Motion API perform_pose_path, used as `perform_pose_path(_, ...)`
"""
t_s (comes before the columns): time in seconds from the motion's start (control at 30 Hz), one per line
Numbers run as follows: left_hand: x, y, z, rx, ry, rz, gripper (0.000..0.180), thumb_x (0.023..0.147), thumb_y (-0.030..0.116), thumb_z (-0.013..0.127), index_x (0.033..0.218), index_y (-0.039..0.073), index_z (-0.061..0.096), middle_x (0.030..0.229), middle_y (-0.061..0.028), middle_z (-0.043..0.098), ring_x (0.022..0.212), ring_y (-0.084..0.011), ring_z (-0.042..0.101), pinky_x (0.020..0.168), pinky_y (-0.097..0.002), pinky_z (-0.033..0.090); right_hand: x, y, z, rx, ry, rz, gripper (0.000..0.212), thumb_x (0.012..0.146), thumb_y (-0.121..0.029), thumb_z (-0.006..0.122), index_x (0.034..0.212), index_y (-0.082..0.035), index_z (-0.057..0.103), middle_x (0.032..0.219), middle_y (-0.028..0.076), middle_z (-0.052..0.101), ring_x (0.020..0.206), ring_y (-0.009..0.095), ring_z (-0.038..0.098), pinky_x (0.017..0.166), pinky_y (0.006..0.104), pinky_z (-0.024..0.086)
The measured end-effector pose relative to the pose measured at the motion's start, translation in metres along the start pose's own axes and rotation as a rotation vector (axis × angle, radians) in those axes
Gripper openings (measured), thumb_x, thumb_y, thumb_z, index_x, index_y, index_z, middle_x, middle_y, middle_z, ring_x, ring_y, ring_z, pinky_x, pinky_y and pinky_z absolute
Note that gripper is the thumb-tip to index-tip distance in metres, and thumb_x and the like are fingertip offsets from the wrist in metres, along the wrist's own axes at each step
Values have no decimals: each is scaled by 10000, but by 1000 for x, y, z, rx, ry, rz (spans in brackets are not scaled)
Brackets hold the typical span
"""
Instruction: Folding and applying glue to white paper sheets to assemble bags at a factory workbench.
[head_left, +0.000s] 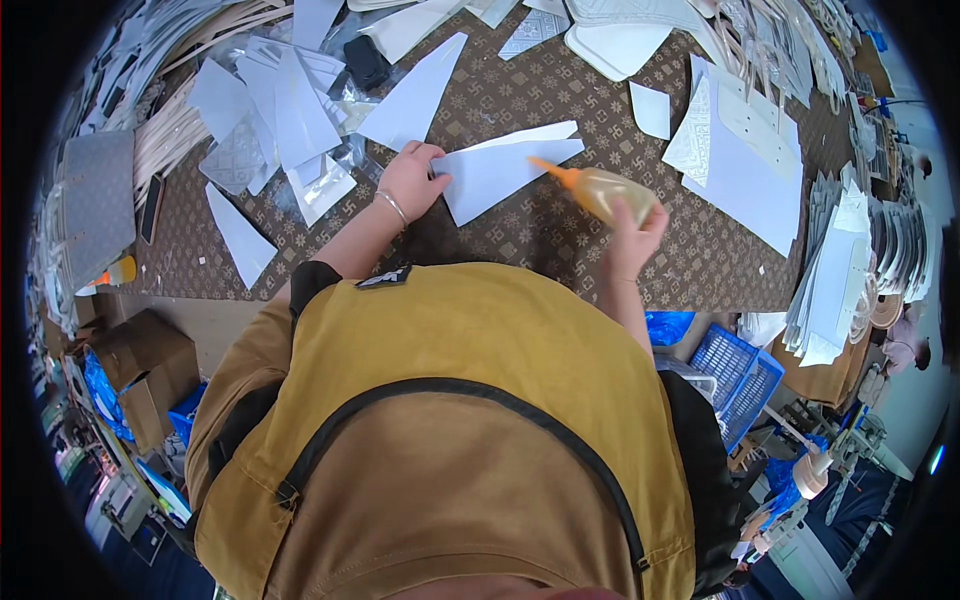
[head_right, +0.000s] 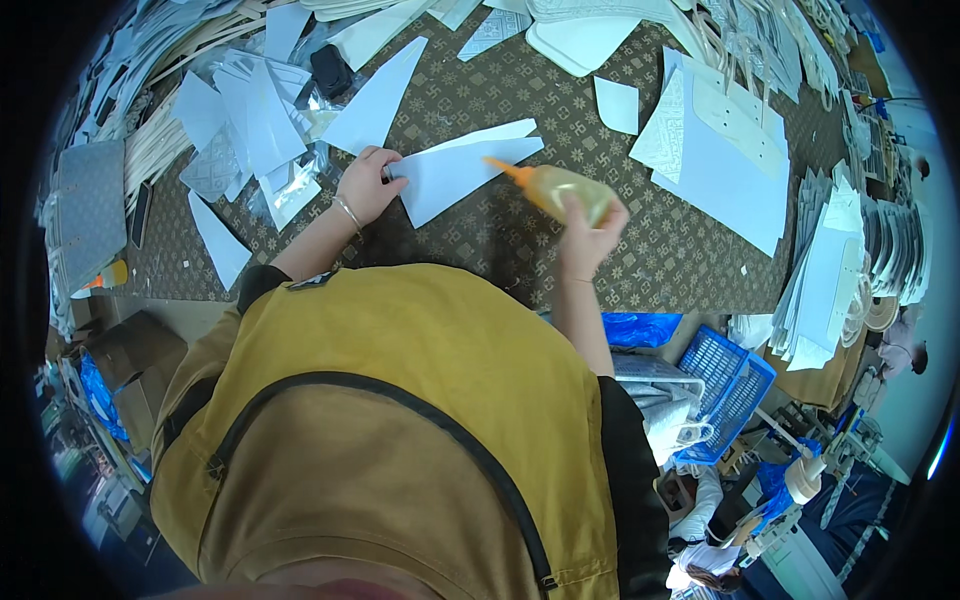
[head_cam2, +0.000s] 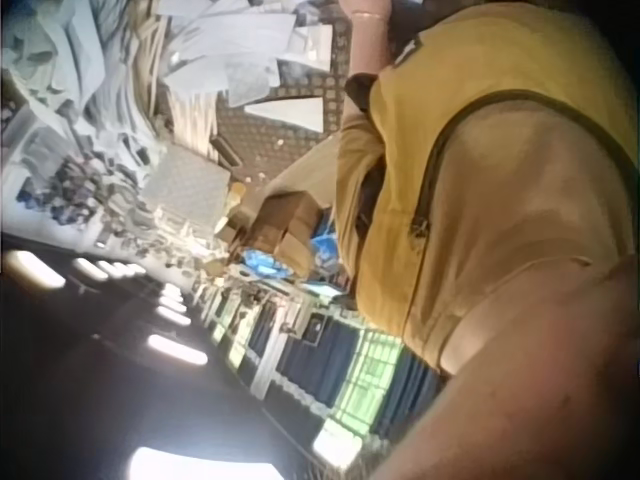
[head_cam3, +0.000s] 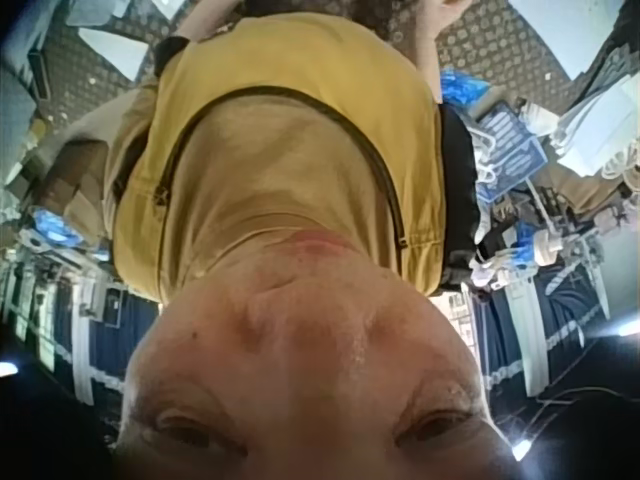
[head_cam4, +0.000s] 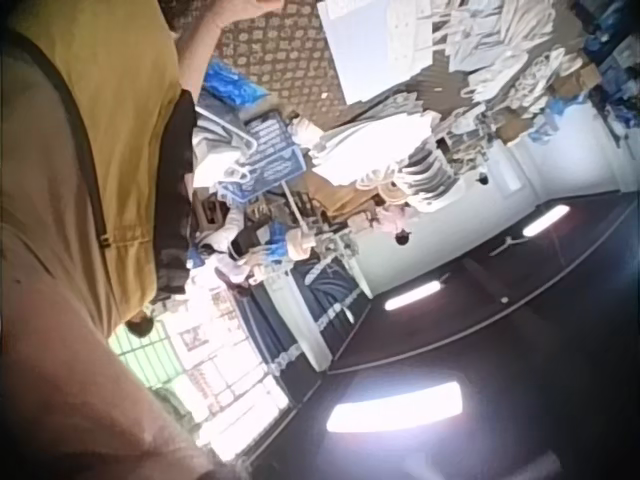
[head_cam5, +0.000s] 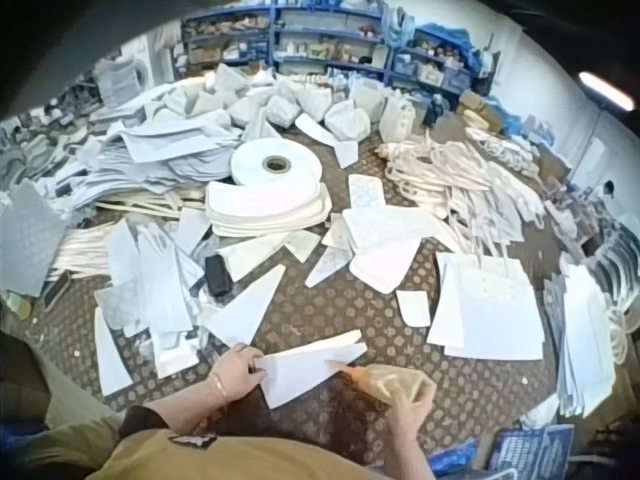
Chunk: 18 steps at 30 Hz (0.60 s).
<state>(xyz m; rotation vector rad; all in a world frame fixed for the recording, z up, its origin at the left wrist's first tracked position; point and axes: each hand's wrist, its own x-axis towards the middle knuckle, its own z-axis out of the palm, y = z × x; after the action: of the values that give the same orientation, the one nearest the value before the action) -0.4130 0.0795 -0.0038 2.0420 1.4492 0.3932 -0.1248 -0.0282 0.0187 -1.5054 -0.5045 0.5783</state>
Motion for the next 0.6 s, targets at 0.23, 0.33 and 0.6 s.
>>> perform_pose_path(0.23,5,3,-3,51,25,18,296,702,149,703,946,52,568,912,-113,557,778,-249,579,723,-347,486,-43,7,27,-145,-208,-33,513,685,-98,750,1099,-14,459,1039,85,520,948,174,521,843,310,446)
perform_pose_path(0.33,4,1,-9,118,93,71,298,702,144,706,941,50,555,870,-106,572,754,-229,594,691,-342,492,-58,8,37,-198,-436,-46,529,681,-103,747,1118,-26,460,1032,75,530,952,175,527,838,303,446)
perform_pose_path(0.6,5,-7,-42,-817,-36,-41,168,809,59,639,944,58,540,769,-43,621,647,-143,624,553,-252,494,-12,-4,-14,184,-216,185,437,760,-93,660,1143,-33,458,1040,82,549,956,190,547,851,327,450)
